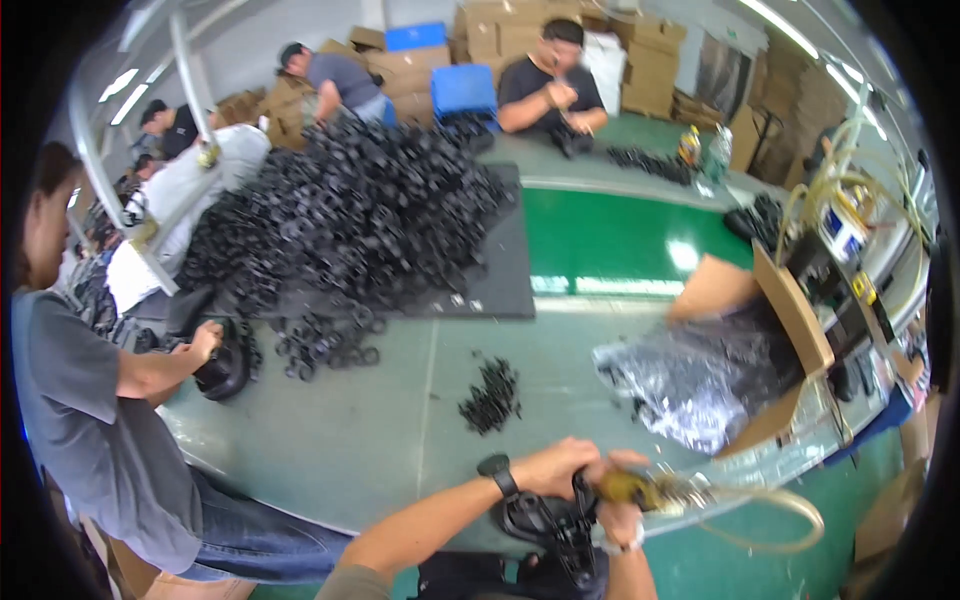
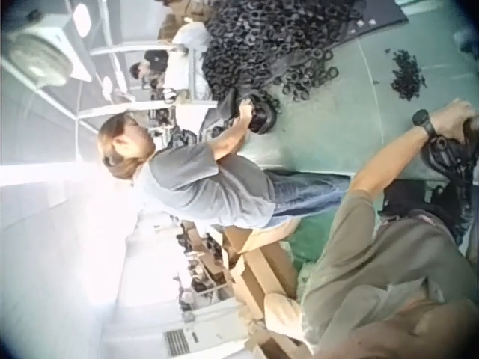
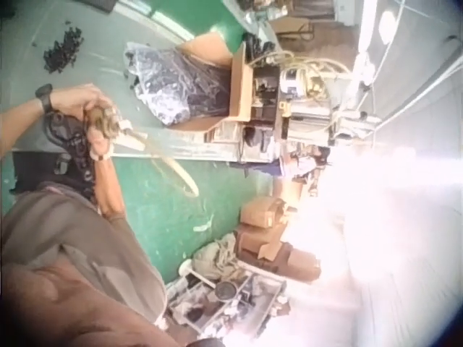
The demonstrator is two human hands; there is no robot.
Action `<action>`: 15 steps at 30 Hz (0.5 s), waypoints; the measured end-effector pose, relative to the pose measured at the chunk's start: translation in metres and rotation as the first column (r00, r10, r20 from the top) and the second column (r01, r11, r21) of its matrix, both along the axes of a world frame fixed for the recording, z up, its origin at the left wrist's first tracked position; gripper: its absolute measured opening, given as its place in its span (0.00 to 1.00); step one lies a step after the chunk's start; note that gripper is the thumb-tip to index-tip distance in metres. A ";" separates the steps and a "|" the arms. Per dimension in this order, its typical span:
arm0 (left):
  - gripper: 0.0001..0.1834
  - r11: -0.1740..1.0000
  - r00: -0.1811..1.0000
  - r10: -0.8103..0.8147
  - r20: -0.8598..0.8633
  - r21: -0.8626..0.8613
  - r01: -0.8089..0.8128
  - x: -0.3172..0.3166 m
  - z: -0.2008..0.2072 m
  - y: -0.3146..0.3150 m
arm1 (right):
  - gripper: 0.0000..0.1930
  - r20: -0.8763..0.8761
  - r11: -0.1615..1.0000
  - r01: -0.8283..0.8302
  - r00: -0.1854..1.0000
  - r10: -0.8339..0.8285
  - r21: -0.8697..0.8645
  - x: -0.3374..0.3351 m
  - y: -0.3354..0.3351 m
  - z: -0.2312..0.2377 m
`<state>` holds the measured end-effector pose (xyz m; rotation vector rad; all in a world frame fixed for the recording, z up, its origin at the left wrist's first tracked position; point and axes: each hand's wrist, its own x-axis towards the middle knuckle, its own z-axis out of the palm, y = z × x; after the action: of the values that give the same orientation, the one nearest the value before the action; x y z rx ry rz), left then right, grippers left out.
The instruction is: Assembling bicycle seats by attaching components using an air screwdriver.
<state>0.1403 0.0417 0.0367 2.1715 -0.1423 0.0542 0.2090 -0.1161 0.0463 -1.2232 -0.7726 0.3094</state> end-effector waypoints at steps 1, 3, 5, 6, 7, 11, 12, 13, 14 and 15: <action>0.22 0.992 0.986 0.130 0.102 -0.012 -0.129 -0.007 -0.005 -0.001 | 0.46 0.091 0.987 0.004 0.996 -0.019 0.162 -0.009 0.000 0.035; 0.21 0.947 0.934 0.320 0.159 -0.095 -0.308 -0.009 -0.003 0.017 | 0.46 0.016 0.900 -0.026 1.000 0.021 0.435 -0.013 -0.013 0.071; 0.23 0.693 0.691 0.717 0.094 -0.205 -0.691 0.003 0.004 0.038 | 0.44 -0.030 0.830 -0.004 0.999 0.025 0.558 -0.022 -0.023 0.095; 0.25 0.519 0.542 0.840 -0.008 -0.282 -0.807 0.013 0.010 0.041 | 0.44 -0.034 0.845 -0.075 0.993 0.110 0.529 -0.031 -0.032 0.106; 0.28 0.317 0.375 0.920 -0.114 -0.345 -0.883 0.021 0.018 0.047 | 0.44 -0.034 0.852 -0.151 0.981 0.193 0.501 -0.038 -0.039 0.116; 0.36 0.465 0.452 0.873 0.182 -0.035 -0.884 -0.016 0.012 0.042 | 0.44 -0.193 0.869 -0.161 0.941 0.279 0.469 -0.041 -0.050 0.092; 0.34 0.379 0.421 0.851 0.313 0.187 -0.906 -0.041 0.012 0.037 | 0.44 -0.205 0.877 -0.177 0.934 0.293 0.447 -0.039 -0.055 0.083; 0.32 0.266 0.390 0.845 0.365 0.345 -0.900 -0.065 0.015 0.037 | 0.44 -0.220 0.886 -0.192 0.926 0.306 0.422 -0.040 -0.057 0.078; 0.31 0.153 0.359 0.856 0.372 0.481 -0.864 -0.086 0.008 0.038 | 0.44 -0.219 0.885 -0.187 0.928 0.301 0.426 -0.042 -0.058 0.077; 0.29 0.102 0.305 0.876 0.373 0.475 -0.874 -0.104 -0.017 0.042 | 0.44 -0.243 0.888 -0.197 0.917 0.317 0.415 -0.046 -0.059 0.076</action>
<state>0.0358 0.0834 0.0195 2.5525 1.4367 0.8213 0.1629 -0.1748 0.1224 -0.6771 -0.6861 0.5287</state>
